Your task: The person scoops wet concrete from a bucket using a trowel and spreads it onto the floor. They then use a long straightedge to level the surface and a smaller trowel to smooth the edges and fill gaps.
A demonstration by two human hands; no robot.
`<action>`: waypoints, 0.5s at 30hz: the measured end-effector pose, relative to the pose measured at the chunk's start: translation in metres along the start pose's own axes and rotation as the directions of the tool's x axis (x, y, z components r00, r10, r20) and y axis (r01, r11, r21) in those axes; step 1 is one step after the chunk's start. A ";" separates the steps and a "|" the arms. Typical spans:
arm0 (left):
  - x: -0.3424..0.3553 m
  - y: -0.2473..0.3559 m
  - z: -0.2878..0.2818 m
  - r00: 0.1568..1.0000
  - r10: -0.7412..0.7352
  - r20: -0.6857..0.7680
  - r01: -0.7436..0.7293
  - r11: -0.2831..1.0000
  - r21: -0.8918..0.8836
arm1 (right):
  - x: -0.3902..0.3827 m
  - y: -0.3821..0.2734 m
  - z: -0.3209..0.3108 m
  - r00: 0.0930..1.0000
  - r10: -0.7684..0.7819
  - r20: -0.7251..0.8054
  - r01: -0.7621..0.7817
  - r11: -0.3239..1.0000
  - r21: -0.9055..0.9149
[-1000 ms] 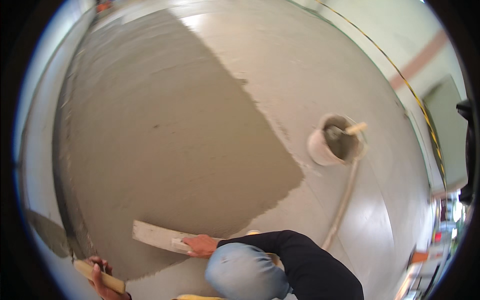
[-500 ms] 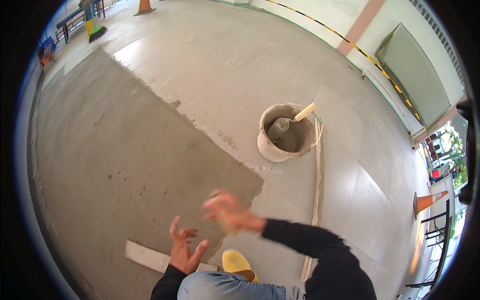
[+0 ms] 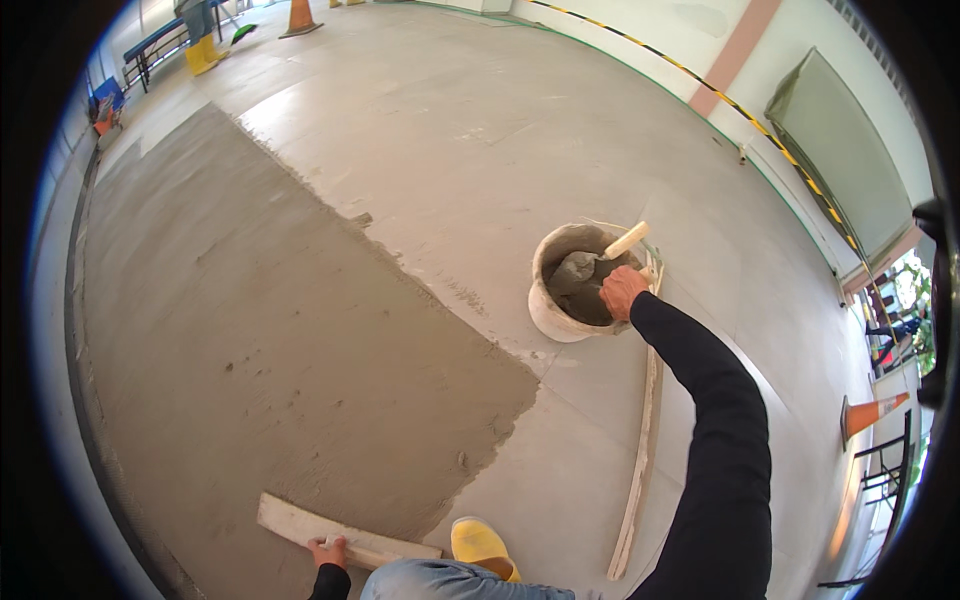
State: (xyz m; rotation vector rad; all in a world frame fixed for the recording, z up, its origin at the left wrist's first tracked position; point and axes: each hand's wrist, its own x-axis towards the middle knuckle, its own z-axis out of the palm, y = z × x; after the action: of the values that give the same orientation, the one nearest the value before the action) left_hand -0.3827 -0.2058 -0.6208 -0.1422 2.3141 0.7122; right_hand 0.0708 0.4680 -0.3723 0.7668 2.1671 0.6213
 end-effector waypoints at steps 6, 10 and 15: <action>-0.004 -0.007 -0.005 0.993 0.110 -0.030 -0.107 0.991 0.077 | -0.034 0.025 -0.024 0.996 0.040 -0.082 -0.006 0.928 0.371; -0.030 0.006 -0.027 0.965 0.259 -0.030 -0.260 0.966 -0.007 | -0.064 0.033 -0.008 0.977 0.211 0.029 -0.176 0.725 0.665; -0.077 0.054 -0.121 0.859 0.511 -0.031 -0.509 0.859 0.055 | -0.081 0.021 -0.005 0.948 0.317 0.027 -0.135 0.323 0.937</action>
State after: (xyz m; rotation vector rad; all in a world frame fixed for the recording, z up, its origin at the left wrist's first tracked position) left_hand -0.4134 -0.2322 -0.4732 0.5046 2.4264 0.9179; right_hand 0.1184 0.4267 -0.3168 1.6961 2.4954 -0.6323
